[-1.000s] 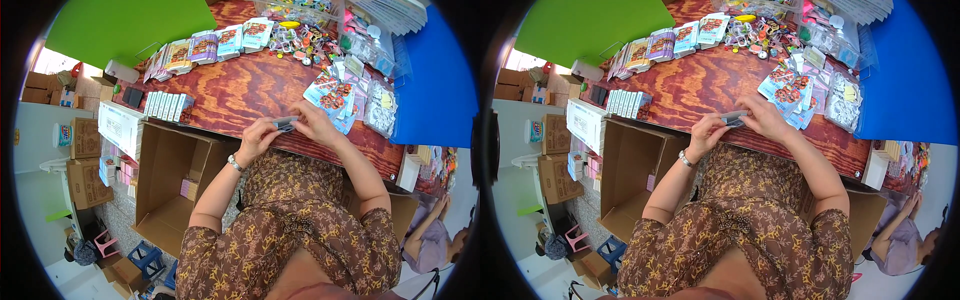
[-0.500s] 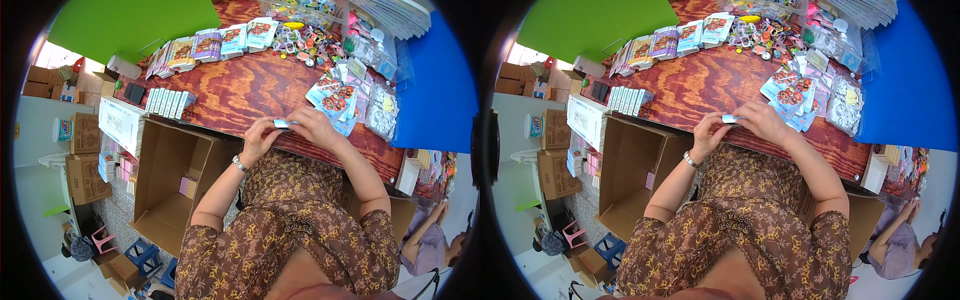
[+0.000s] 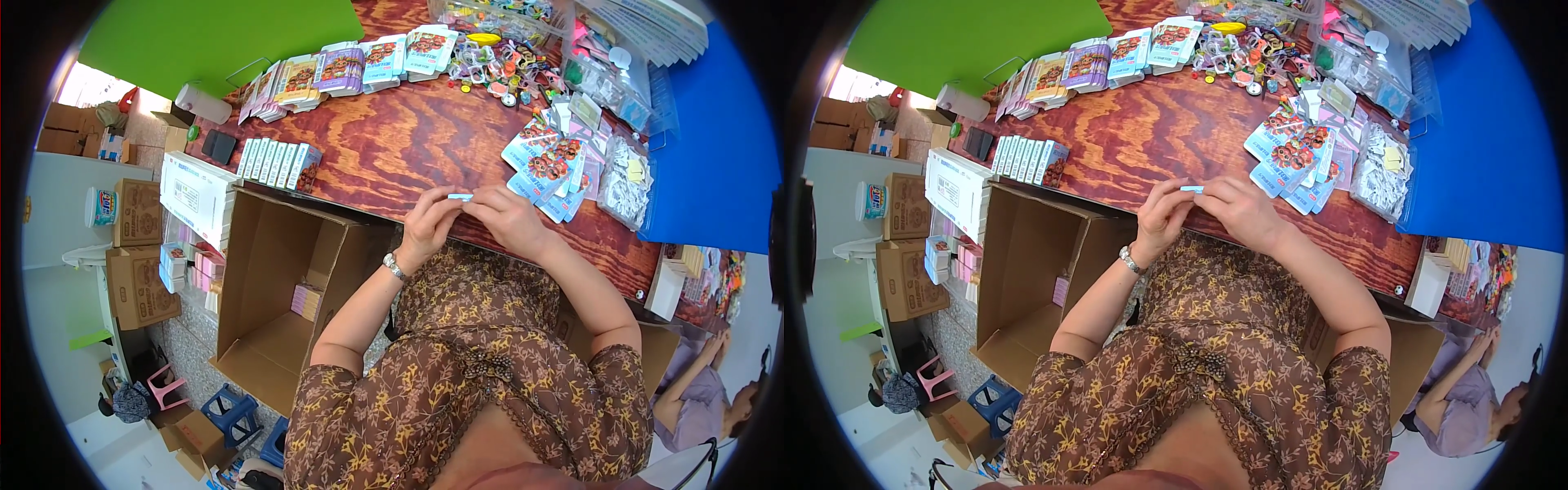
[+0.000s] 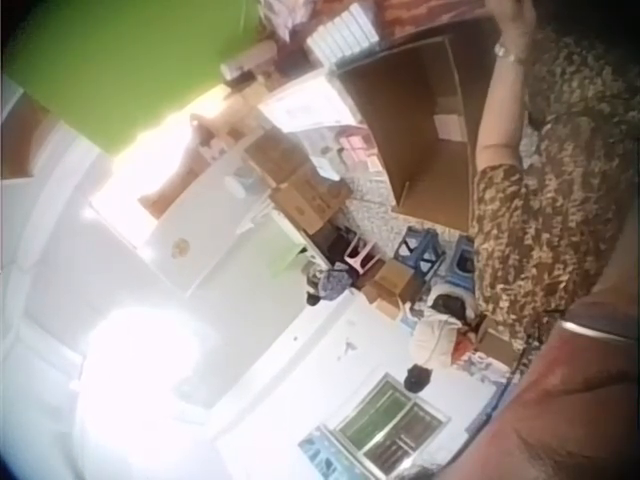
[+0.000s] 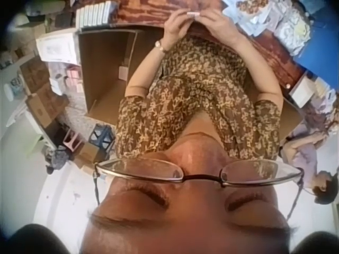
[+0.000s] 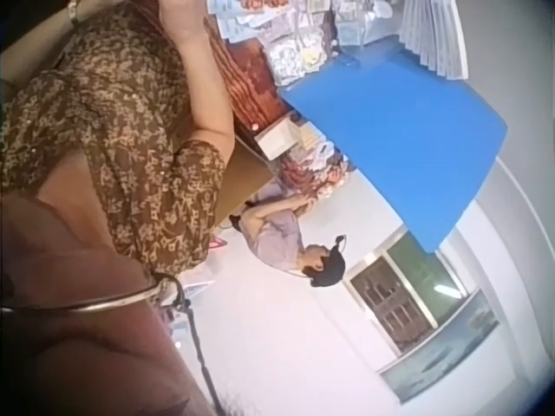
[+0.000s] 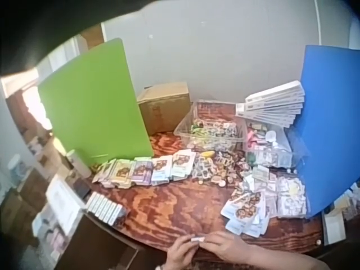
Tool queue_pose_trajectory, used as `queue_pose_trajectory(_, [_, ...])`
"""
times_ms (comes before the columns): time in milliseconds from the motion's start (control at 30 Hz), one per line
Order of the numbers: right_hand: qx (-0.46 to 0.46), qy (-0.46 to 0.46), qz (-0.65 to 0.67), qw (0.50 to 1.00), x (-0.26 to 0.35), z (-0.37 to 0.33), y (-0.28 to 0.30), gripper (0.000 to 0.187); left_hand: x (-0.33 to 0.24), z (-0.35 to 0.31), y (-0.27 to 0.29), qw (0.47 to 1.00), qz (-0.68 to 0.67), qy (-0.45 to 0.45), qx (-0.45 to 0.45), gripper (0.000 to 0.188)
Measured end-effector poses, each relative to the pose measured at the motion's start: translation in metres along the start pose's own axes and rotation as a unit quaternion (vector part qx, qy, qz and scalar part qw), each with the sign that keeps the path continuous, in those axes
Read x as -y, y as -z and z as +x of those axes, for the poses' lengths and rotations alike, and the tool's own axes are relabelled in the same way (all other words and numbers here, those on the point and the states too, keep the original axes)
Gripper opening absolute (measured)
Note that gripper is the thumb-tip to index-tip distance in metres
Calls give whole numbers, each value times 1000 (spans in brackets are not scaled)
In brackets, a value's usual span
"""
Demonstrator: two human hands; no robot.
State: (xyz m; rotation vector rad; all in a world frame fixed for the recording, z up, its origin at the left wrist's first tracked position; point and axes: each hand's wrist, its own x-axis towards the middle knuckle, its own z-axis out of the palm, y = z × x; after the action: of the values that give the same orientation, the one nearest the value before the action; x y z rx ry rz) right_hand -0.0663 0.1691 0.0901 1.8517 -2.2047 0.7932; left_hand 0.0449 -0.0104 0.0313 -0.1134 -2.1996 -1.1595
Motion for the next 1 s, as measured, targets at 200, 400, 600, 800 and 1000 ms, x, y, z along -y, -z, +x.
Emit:
queue_pose_trajectory(200, [-54, -95, 115, 987, -5, -17, -6, 43, 3, -3, -4, 1000, -3, 13, 0, 23])
queue_pose_trajectory(400, [-88, 19, -37, 995, -13, -30, -24, 38, 4, 1, -6, 999, -27, -39, 12, 23])
queue_pose_trajectory(600, [-89, -107, 130, 982, -11, -19, -33, 37, 4, -8, -4, 998, 57, 26, 12, 47])
queue_pose_trajectory(800, [-95, -263, 263, 923, -4, -15, -43, 37, -18, 4, -10, 994, 46, 101, 16, 67])
queue_pose_trajectory(1000, [-41, -207, 223, 952, -1, 9, -37, 44, 15, 21, 56, 968, 230, 46, 93, 48])
